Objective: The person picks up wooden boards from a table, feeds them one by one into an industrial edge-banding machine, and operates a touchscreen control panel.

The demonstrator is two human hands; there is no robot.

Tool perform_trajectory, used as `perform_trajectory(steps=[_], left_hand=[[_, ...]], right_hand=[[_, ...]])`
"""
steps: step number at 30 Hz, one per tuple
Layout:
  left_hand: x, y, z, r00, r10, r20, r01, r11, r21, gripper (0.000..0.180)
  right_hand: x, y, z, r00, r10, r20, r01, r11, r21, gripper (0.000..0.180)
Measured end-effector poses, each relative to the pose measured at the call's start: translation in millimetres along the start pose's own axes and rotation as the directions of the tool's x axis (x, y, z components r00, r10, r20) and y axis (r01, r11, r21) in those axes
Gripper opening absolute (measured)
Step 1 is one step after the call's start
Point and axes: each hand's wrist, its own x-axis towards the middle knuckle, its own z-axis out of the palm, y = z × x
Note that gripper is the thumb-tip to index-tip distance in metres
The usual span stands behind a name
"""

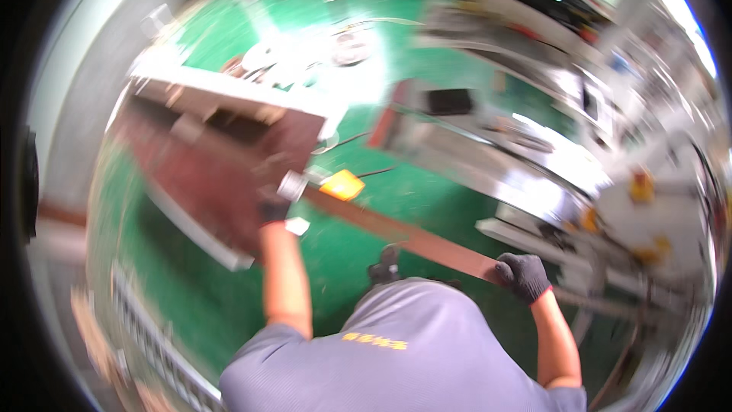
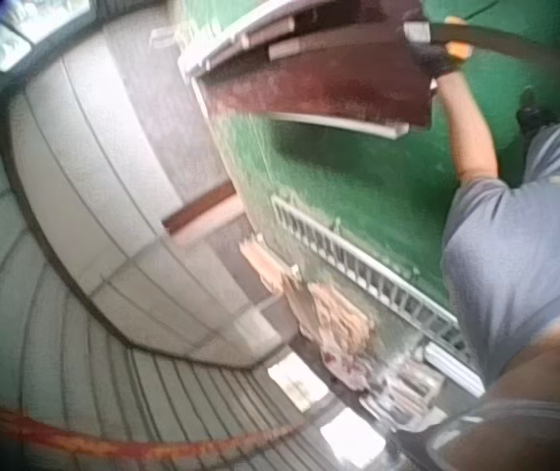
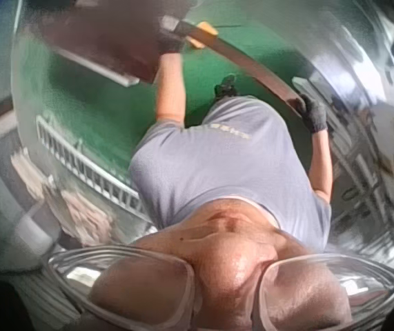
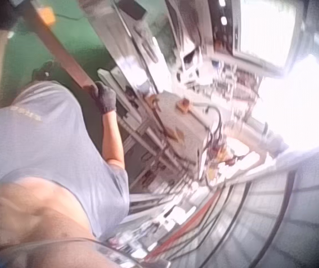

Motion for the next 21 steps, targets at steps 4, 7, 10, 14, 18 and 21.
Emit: perform_trajectory(steps=[4, 7, 10, 14, 18, 21], left_hand=[[5.6, -67.5, 67.3, 0.983, -0.163, 0.080, 0.152, 0.981, 0.122, 0.040], [-26.8, -138.6, 131.1, 0.939, -0.302, 0.163, 0.267, 0.941, 0.208, 0.038], [-97.1, -206.4, 188.1, 0.807, -0.523, 0.275, 0.432, 0.840, 0.329, 0.037], [-191.8, -249.1, 196.8, 0.502, -0.794, 0.342, 0.669, 0.608, 0.428, 0.035], [-242.0, -252.3, 233.6, 0.104, -0.923, 0.370, 0.723, 0.325, 0.609, 0.031], [-219.6, -292.5, 240.3, 0.029, -0.956, 0.292, 0.695, 0.230, 0.682, 0.027]], right_hand=[[-130.5, 88.1, -28.0, 0.939, 0.334, -0.082, -0.344, 0.919, -0.192, 0.035], [-153.0, 69.7, -62.5, 0.963, 0.254, -0.085, -0.267, 0.893, -0.363, 0.029], [-183.7, 23.3, -62.6, 0.944, 0.213, -0.254, -0.289, 0.903, -0.318, 0.023], [-198.3, -33.7, -36.5, 0.721, 0.633, -0.280, -0.665, 0.746, -0.024, 0.021], [-240.5, -49.6, -12.0, 0.670, 0.685, -0.288, -0.728, 0.681, -0.075, 0.023], [-283.9, -37.4, 72.7, 0.595, 0.718, -0.362, -0.774, 0.632, -0.018, 0.020]])
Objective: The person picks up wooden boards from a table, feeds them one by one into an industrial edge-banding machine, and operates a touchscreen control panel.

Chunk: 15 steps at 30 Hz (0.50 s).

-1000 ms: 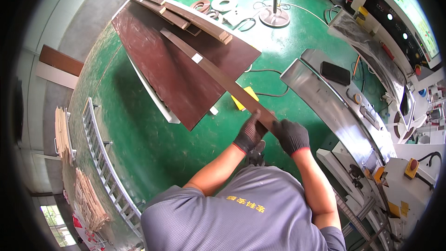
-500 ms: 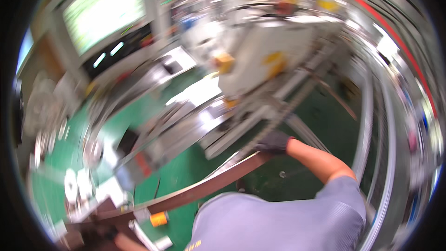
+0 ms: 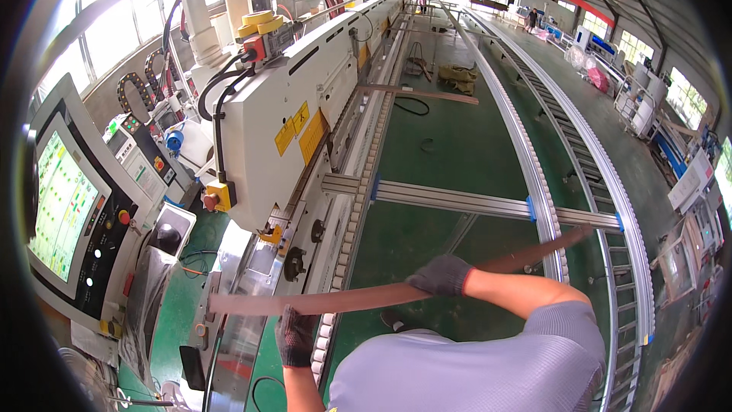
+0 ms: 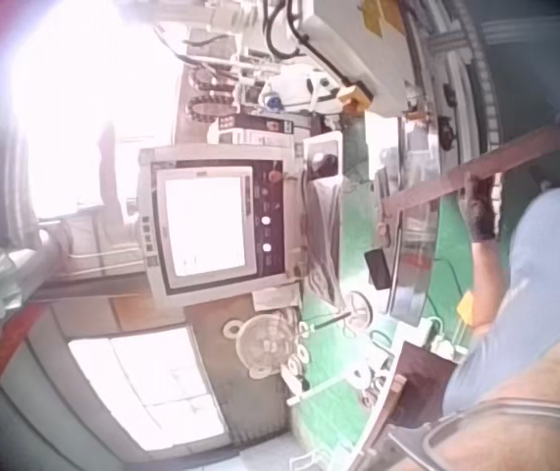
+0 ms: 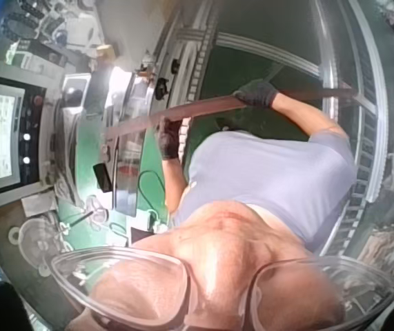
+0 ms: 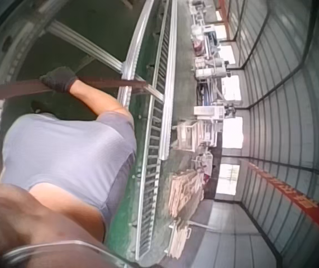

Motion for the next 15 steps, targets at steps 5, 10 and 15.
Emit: perform_trajectory(steps=[5, 10, 15], left_hand=[[60.3, -18.6, -20.5, 0.996, 0.057, -0.066, -0.040, 0.971, 0.235, 0.023], [96.3, -49.9, -47.7, 0.980, 0.131, -0.150, -0.054, 0.900, 0.434, 0.025], [103.5, -78.6, -62.4, 0.971, 0.182, -0.158, -0.102, 0.905, 0.414, 0.067]], right_hand=[[-60.5, 17.3, 123.8, 0.978, 0.171, 0.120, -0.180, 0.981, 0.068, 0.030], [-35.6, -8.0, 141.2, 0.892, 0.333, 0.306, -0.421, 0.859, 0.291, 0.039], [13.9, -33.4, 84.5, 0.897, 0.235, 0.374, -0.333, 0.916, 0.223, 0.040]])
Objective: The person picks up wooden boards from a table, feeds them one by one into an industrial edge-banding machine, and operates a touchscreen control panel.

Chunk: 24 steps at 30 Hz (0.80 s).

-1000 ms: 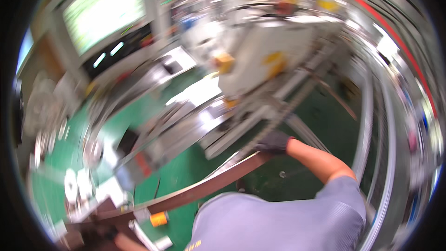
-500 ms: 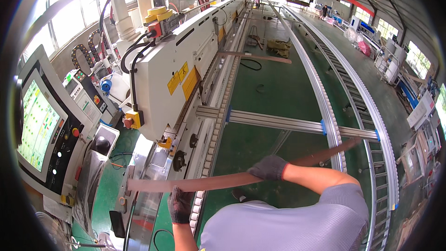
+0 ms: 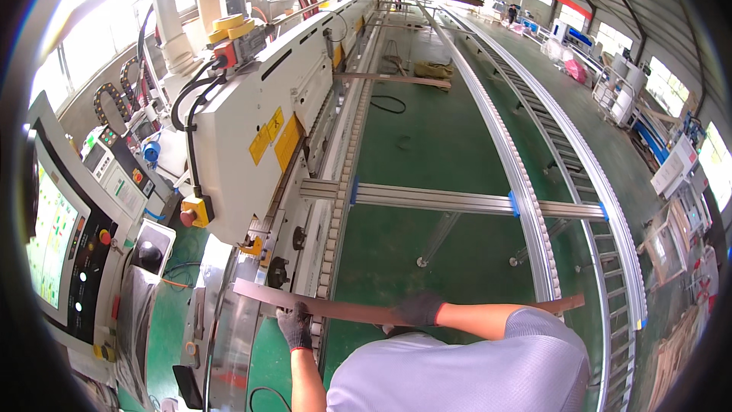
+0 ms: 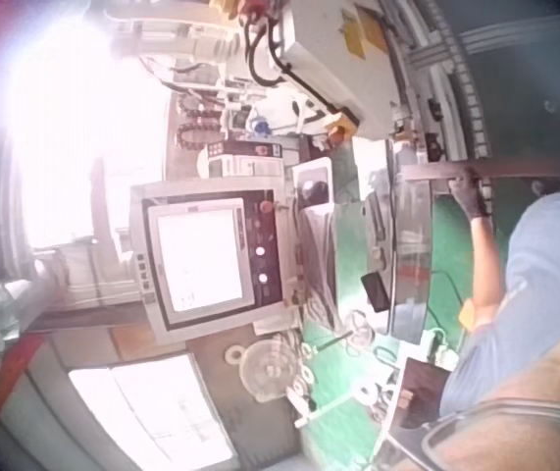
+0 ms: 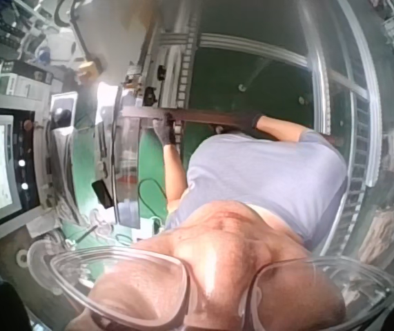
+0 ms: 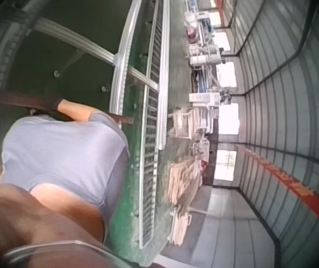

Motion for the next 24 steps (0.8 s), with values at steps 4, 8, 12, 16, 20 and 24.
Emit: perform_trajectory(steps=[4, 8, 12, 16, 20, 24], left_hand=[[-5.1, 8.9, 4.8, 0.986, 0.144, -0.084, -0.134, 0.984, 0.121, 0.097], [4.4, 9.1, -0.4, 0.960, 0.274, -0.049, -0.259, 0.944, 0.203, 0.093], [20.8, 9.1, -10.6, 0.960, 0.273, -0.055, -0.259, 0.948, 0.183, 0.090], [32.8, 9.6, -18.1, 0.955, 0.287, -0.080, -0.272, 0.950, 0.156, 0.088], [4.5, 56.2, -3.9, 0.917, 0.377, -0.128, -0.239, 0.778, 0.581, 0.082], [-2.6, 59.1, 13.8, 0.927, 0.364, -0.085, -0.277, 0.822, 0.498, 0.084]], right_hand=[[42.8, -68.4, -51.2, 0.951, -0.176, -0.254, 0.204, 0.975, 0.087, 0.064], [102.5, -129.6, -66.5, 0.762, -0.452, -0.463, 0.503, 0.864, -0.016, 0.059], [147.6, -157.0, -55.9, 0.874, -0.381, -0.303, 0.383, 0.922, -0.056, 0.059], [183.1, -165.8, -36.0, 0.890, -0.299, -0.343, 0.351, 0.931, 0.100, 0.063], [190.3, -186.7, -57.3, 0.880, -0.400, -0.256, 0.458, 0.859, 0.230, 0.046], [231.6, -164.2, -28.2, 0.871, -0.329, -0.365, 0.425, 0.877, 0.222, 0.039]])
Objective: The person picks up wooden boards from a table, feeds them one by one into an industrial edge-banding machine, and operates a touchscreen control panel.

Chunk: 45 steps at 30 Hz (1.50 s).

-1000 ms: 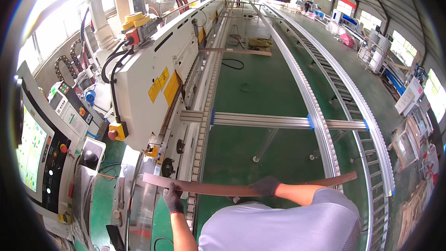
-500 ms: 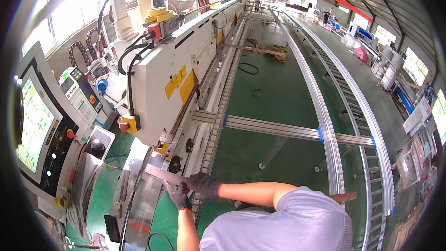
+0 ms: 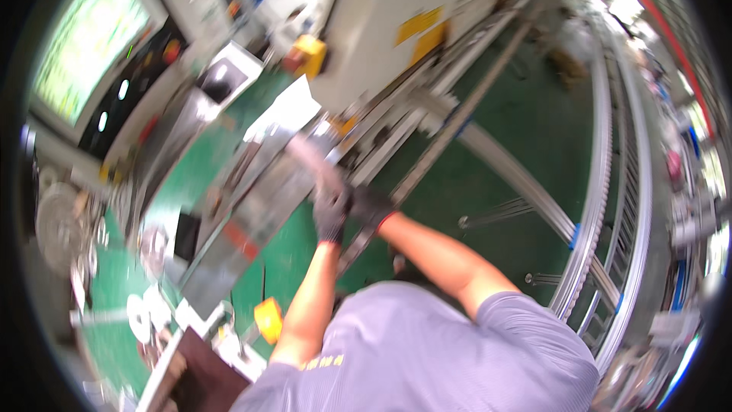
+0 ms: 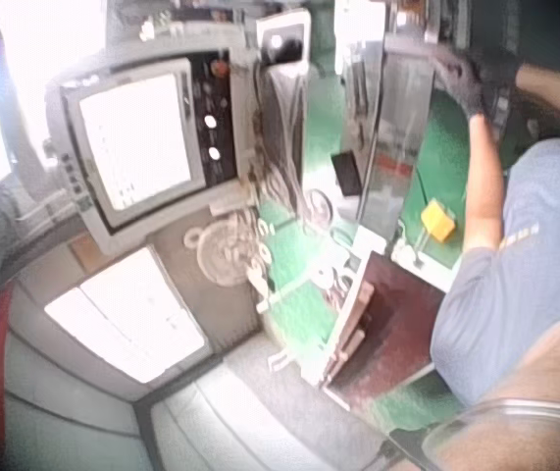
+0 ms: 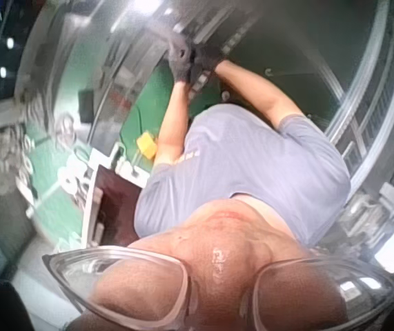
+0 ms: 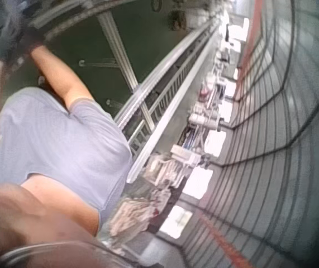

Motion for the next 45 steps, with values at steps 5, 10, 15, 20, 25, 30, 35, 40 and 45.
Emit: perform_trajectory(steps=[5, 10, 15, 20, 25, 30, 35, 40, 45], left_hand=[[3.6, -5.1, 6.2, 0.993, -0.112, 0.034, 0.116, 0.980, -0.163, 0.089], [7.0, -18.5, 9.4, 0.985, -0.144, 0.092, 0.165, 0.941, -0.297, 0.089], [13.3, -9.5, 26.7, 0.965, -0.245, 0.090, 0.261, 0.922, -0.287, 0.091], [22.3, -35.0, 50.5, 0.992, -0.121, -0.024, 0.114, 0.971, -0.211, 0.089], [24.5, -22.1, 60.5, 0.979, -0.204, 0.026, 0.199, 0.909, -0.366, 0.087], [31.4, -4.7, 69.2, 0.962, -0.271, 0.036, 0.272, 0.939, -0.209, 0.088], [40.6, -6.1, 92.6, 0.979, -0.192, -0.063, 0.192, 0.981, 0.001, 0.088], [60.2, -3.4, 123.3, 0.978, -0.201, -0.060, 0.203, 0.979, 0.032, 0.078], [68.8, -3.5, 146.1, 0.984, -0.172, -0.049, 0.168, 0.983, -0.068, 0.027]], right_hand=[[-8.3, -12.2, -18.0, 0.996, 0.003, -0.089, -0.005, 1.000, -0.029, 0.060], [-7.2, -20.8, -23.4, 0.998, 0.047, -0.038, -0.051, 0.994, -0.098, 0.065], [3.0, -7.5, -38.4, 0.998, 0.061, 0.025, -0.057, 0.990, -0.129, 0.065], [9.8, -16.2, -57.1, 0.998, 0.058, 0.030, -0.055, 0.996, -0.073, 0.055], [15.7, -0.9, -59.1, 0.996, 0.088, 0.034, -0.085, 0.993, -0.087, 0.050], [22.3, 24.1, -61.6, 0.999, -0.028, -0.020, 0.025, 0.991, -0.135, 0.055], [35.3, 46.3, -74.5, 0.995, -0.094, -0.018, 0.089, 0.981, -0.173, 0.037], [48.3, 88.0, -84.7, 0.978, -0.193, -0.085, 0.175, 0.968, -0.181, 0.027], [54.8, 117.7, -95.8, 0.974, -0.219, -0.066, 0.201, 0.957, -0.210, 0.029]])
